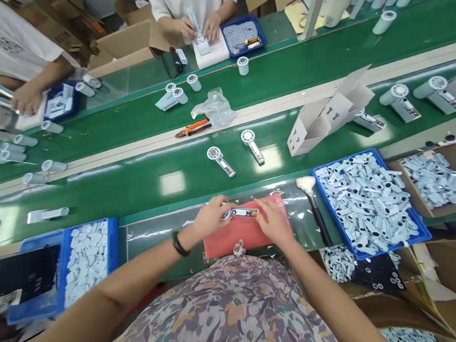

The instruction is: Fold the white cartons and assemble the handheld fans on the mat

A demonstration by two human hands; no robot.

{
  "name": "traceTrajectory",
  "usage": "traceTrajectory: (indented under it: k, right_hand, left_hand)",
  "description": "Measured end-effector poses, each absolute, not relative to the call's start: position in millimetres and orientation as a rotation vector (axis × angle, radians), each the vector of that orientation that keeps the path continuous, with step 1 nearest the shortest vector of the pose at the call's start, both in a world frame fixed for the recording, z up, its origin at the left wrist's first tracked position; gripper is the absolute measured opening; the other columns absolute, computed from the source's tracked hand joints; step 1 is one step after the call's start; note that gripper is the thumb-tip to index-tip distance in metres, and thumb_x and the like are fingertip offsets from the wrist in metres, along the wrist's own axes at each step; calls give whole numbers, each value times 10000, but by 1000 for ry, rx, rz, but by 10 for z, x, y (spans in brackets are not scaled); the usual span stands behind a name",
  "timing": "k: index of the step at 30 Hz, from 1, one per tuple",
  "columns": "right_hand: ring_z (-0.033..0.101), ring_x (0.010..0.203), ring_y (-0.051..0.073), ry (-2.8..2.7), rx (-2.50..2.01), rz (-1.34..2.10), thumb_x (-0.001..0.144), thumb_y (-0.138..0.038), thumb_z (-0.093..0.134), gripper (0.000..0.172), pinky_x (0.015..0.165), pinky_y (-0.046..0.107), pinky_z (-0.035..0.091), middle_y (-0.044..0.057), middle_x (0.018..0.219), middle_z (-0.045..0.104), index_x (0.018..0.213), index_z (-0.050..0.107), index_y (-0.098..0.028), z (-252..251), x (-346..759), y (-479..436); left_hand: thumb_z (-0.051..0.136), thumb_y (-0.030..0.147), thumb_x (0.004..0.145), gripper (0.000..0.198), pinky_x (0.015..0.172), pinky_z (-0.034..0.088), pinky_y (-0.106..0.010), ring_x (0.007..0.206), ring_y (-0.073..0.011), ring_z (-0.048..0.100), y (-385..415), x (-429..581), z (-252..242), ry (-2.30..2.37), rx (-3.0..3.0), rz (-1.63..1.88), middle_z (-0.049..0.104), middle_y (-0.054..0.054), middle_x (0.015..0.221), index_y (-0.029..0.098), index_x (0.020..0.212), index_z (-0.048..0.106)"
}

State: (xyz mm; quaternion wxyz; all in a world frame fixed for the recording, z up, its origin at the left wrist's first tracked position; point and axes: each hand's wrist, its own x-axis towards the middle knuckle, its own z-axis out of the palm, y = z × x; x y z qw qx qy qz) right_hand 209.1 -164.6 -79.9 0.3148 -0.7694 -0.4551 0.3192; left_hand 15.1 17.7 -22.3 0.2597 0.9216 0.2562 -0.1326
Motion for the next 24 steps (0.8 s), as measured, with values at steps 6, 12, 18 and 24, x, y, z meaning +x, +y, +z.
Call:
traceTrajectory:
  k: [6,12,18,24]
  right_hand:
    - [543,1280,297,-1422,-2085,1041,996,-286,504,444,1091,478,427,93,1399,656,1417,647,-277,-926,1782,-1630]
    - [511,1316,283,-1531,-2033,1048,984,-212,492,496,1111,453,391,99,1458,618,1470,587,-233,-944,1806,-1751]
    - [522,1276,302,-1521,-2051,1029,985,-207,495,475,1072,465,395,118,1429,632,1444,615,-224,-1002,1798,-1704]
    - [562,1246,276,-1433,-2011,1109,968,-228,557,456,1088,456,413,95,1392,656,1416,635,-264,-948,1813,-1615]
  left_hand:
    - [605,289,961,354,1139,460,-550,1311,-331,488,-467,170,-678,717,2465,-122,559,-141,1375,242,1306,667]
    - [611,224,954,291,1216,396,-571,1368,-323,494,-509,165,-743,692,2418,-115,665,-122,1307,203,1228,708]
    - [610,148,927,272,1192,446,-538,1300,-295,550,-509,241,-773,751,2387,-67,719,-106,1206,201,1164,732]
    - [623,172,917,297,1125,491,-514,1254,-294,551,-380,222,-724,610,2487,-151,682,-111,1214,211,1201,700]
